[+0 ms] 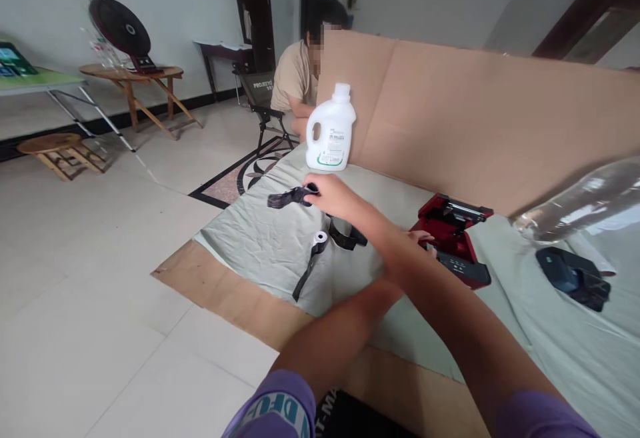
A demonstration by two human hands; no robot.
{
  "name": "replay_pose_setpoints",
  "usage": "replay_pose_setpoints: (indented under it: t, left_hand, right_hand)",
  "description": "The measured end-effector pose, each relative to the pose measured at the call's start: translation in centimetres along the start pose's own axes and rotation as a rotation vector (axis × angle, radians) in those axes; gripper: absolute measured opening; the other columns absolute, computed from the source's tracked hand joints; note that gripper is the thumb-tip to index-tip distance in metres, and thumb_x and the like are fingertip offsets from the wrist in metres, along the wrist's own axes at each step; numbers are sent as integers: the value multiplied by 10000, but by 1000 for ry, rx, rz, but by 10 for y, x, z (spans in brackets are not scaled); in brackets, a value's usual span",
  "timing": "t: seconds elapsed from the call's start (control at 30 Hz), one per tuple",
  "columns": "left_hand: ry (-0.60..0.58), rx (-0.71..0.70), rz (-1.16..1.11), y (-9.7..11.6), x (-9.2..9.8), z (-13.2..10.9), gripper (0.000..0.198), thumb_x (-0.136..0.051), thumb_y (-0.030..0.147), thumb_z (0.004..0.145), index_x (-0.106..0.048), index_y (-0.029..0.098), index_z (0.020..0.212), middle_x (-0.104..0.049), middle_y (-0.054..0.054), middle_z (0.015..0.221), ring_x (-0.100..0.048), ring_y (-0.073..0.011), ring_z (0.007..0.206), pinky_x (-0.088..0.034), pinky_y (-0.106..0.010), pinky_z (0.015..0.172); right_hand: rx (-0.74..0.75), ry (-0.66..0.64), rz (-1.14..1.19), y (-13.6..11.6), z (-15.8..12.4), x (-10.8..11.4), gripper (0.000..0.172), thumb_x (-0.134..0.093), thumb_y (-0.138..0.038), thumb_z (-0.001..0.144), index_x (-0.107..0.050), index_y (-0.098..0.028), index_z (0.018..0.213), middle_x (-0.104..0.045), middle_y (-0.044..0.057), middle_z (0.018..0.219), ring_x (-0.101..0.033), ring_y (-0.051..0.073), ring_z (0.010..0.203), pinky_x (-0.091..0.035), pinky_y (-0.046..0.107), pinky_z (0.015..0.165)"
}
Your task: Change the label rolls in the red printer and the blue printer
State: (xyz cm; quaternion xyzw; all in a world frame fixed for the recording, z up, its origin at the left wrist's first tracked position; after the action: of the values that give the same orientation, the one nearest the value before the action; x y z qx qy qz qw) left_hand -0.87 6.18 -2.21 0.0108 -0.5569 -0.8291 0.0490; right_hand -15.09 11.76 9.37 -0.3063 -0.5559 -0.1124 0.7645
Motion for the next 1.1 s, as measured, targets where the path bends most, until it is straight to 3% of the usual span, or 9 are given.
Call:
replay_pose_setpoints:
  t: [0.13, 0.27, 0.4, 0.57, 0.67, 0.77, 0.93, 1.0, 1.1]
  left_hand:
    - [-25, -86, 13, 9, 9, -5, 300, -571, 273, 950, -596, 280, 1250, -645, -50, 1276, -551, -250, 1275, -470, -428, 1117]
    - [-47, -63, 36, 11, 13, -6, 316, -582, 295, 951, -598, 281, 1266, -638, -51, 1288, -573, -249, 1258, -478, -408, 1112]
    - [-37, -65, 36, 10, 10, -4, 311, -583, 273, 942, -609, 271, 1252, -659, -50, 1260, -550, -250, 1284, -486, -399, 1099]
    - [-21, -118, 30, 1, 3, -1, 308, -595, 242, 919, -612, 265, 1225, -697, -36, 1219, -554, -249, 1257, -487, -415, 1094]
    - [1, -166, 41, -5, -1, 2, 297, -602, 221, 899, -617, 250, 1195, -716, -36, 1187, -562, -253, 1223, -496, -414, 1075]
    - [38, -198, 43, -6, -2, 2, 283, -595, 212, 898, -622, 244, 1178, -726, -35, 1168, -573, -245, 1197, -496, -403, 1074]
    - [47, -185, 79, -1, -1, -1, 259, -567, 214, 916, -628, 246, 1166, -713, -36, 1182, -584, -232, 1194, -502, -392, 1064]
    - [48, -194, 81, -2, -2, -1, 263, -561, 210, 921, -622, 248, 1174, -713, -29, 1170, -583, -221, 1194, -503, -377, 1059]
    - [54, -196, 73, -11, -6, 1, 269, -558, 214, 930, -614, 242, 1192, -698, -45, 1163, -584, -224, 1183, -483, -386, 1070]
  right_hand:
    - [64, -237, -357, -8, 32, -57, 202, -639, -183, 897, -694, -149, 1088, -751, 141, 1044, -681, 264, 961, -355, 375, 917]
    - [97, -303, -453, -3, 35, -78, 174, -639, -133, 892, -703, -108, 1052, -751, 166, 989, -671, 293, 1002, -288, 408, 985]
    - [82, -280, -379, 3, 29, -66, 307, -683, -273, 914, -646, -99, 1164, -730, 184, 1046, -586, 331, 1127, -273, 428, 1008]
    - [8, -68, -121, 3, -12, -26, 332, -459, -333, 1023, -606, -178, 1278, -690, 127, 1206, -537, 295, 1153, -299, 414, 966]
    - [-28, -197, -34, 8, -51, -23, 313, -465, -182, 957, -676, -217, 1187, -715, 78, 1137, -544, 279, 1127, -289, 404, 949]
    - [-7, -280, -43, 12, -81, -40, 377, -536, -121, 866, -675, -236, 1197, -711, 72, 1185, -508, 300, 1165, -283, 395, 910]
    - [-12, -103, -116, 8, -96, -62, 206, -628, -240, 894, -683, -211, 1091, -739, 88, 1000, -531, 294, 1110, -294, 405, 908]
    - [-16, -16, -17, 8, -103, -53, 169, -635, -242, 891, -691, -216, 1048, -738, 68, 963, -567, 274, 1061, -316, 410, 926]
    - [-88, 143, 252, 19, -127, -20, 302, -622, -268, 888, -680, -245, 1183, -733, 53, 1076, -615, 246, 1001, -380, 422, 965]
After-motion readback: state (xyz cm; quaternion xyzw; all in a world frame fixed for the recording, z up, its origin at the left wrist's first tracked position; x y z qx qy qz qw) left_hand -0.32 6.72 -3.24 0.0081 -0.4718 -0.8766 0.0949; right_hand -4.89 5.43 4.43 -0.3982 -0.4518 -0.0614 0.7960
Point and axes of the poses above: each hand's wrist, its own z-axis towards the middle knuckle, its own x-axis out of the back of the hand, y = z × x, the point moved 2 cm from there along z, towards the middle knuckle
